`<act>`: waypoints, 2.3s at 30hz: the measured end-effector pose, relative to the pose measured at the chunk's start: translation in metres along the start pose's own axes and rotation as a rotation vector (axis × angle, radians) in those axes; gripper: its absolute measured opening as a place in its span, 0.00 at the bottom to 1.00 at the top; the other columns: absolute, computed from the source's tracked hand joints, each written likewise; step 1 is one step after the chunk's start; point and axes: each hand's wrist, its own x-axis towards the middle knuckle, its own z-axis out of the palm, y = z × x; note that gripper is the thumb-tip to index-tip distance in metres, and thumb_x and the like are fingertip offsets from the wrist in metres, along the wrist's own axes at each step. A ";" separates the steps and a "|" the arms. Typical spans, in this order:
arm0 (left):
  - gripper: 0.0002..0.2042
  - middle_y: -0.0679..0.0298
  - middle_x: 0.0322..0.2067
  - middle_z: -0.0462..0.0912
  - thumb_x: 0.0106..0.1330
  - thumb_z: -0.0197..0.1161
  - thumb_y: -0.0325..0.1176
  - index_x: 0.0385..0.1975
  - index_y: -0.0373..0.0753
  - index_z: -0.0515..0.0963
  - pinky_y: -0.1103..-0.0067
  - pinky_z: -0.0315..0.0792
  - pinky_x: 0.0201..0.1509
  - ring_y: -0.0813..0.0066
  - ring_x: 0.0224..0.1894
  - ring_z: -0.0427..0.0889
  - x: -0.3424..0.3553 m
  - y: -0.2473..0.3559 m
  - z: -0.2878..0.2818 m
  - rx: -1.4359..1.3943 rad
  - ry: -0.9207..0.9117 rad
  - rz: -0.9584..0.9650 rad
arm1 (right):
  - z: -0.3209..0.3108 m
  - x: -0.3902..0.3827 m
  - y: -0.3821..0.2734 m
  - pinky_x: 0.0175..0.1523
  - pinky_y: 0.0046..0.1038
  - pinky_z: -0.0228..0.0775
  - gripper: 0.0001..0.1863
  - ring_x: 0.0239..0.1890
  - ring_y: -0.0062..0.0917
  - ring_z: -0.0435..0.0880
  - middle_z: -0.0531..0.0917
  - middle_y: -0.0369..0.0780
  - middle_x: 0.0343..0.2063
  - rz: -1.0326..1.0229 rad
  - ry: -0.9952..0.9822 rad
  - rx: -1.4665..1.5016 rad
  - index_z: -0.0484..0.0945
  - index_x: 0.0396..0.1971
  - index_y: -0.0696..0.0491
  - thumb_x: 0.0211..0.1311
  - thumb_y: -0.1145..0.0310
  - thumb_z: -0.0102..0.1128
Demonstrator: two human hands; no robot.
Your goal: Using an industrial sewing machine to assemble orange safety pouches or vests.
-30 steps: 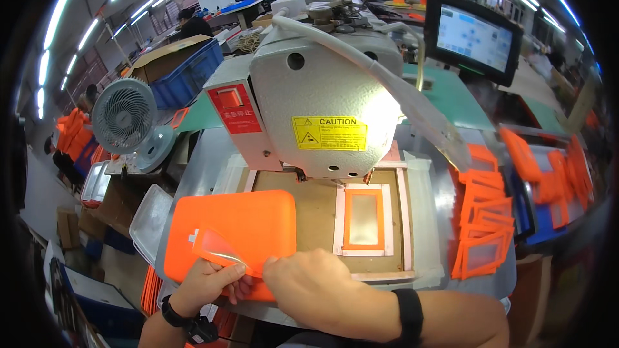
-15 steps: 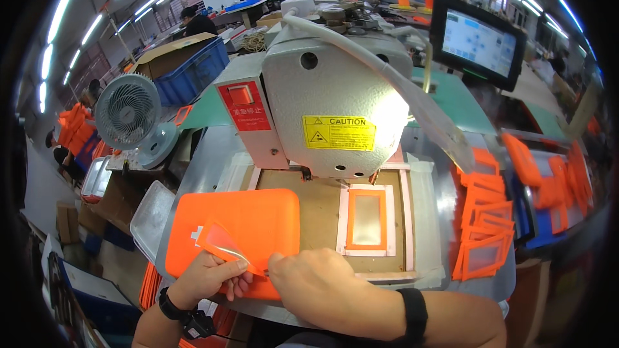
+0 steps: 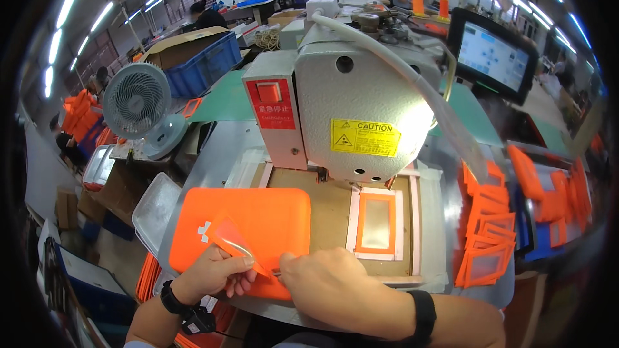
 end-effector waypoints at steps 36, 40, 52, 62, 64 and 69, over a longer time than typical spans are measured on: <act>0.14 0.64 0.23 0.81 0.71 0.56 0.39 0.28 0.35 0.77 0.87 0.72 0.20 0.81 0.21 0.81 -0.008 -0.008 -0.005 -0.116 -0.035 0.087 | -0.006 0.018 -0.010 0.19 0.34 0.70 0.11 0.16 0.34 0.81 0.78 0.40 0.13 -0.007 -0.092 -0.043 0.74 0.26 0.55 0.63 0.63 0.55; 0.14 0.64 0.23 0.81 0.71 0.56 0.39 0.28 0.35 0.77 0.87 0.72 0.20 0.80 0.21 0.81 -0.006 -0.007 -0.007 -0.102 -0.054 0.072 | -0.001 0.019 -0.012 0.17 0.33 0.68 0.15 0.13 0.33 0.80 0.76 0.40 0.10 -0.019 -0.016 -0.023 0.73 0.25 0.55 0.66 0.60 0.55; 0.14 0.63 0.21 0.80 0.71 0.56 0.38 0.26 0.36 0.76 0.87 0.70 0.20 0.80 0.21 0.80 -0.012 -0.009 -0.006 -0.177 -0.014 0.108 | 0.001 0.021 -0.009 0.17 0.33 0.68 0.14 0.14 0.34 0.80 0.76 0.40 0.10 -0.065 -0.024 -0.008 0.74 0.25 0.56 0.65 0.60 0.56; 0.14 0.62 0.21 0.80 0.71 0.55 0.39 0.25 0.37 0.76 0.87 0.70 0.20 0.80 0.20 0.80 -0.011 -0.012 -0.008 -0.149 -0.045 0.149 | -0.003 0.027 -0.013 0.18 0.32 0.68 0.15 0.14 0.33 0.80 0.76 0.40 0.10 -0.036 -0.072 -0.018 0.74 0.25 0.57 0.64 0.60 0.57; 0.15 0.63 0.20 0.80 0.71 0.55 0.39 0.24 0.37 0.76 0.87 0.70 0.20 0.80 0.20 0.80 -0.011 -0.011 -0.006 -0.128 -0.025 0.159 | -0.004 0.028 -0.013 0.18 0.32 0.69 0.16 0.14 0.34 0.81 0.76 0.41 0.10 -0.041 -0.075 -0.018 0.74 0.24 0.57 0.64 0.60 0.57; 0.16 0.63 0.19 0.80 0.70 0.56 0.39 0.22 0.38 0.76 0.87 0.69 0.19 0.82 0.19 0.79 -0.016 -0.015 -0.008 -0.215 -0.004 0.169 | -0.003 0.030 -0.012 0.19 0.32 0.69 0.16 0.14 0.34 0.81 0.77 0.41 0.10 -0.079 -0.074 0.001 0.74 0.23 0.57 0.65 0.60 0.57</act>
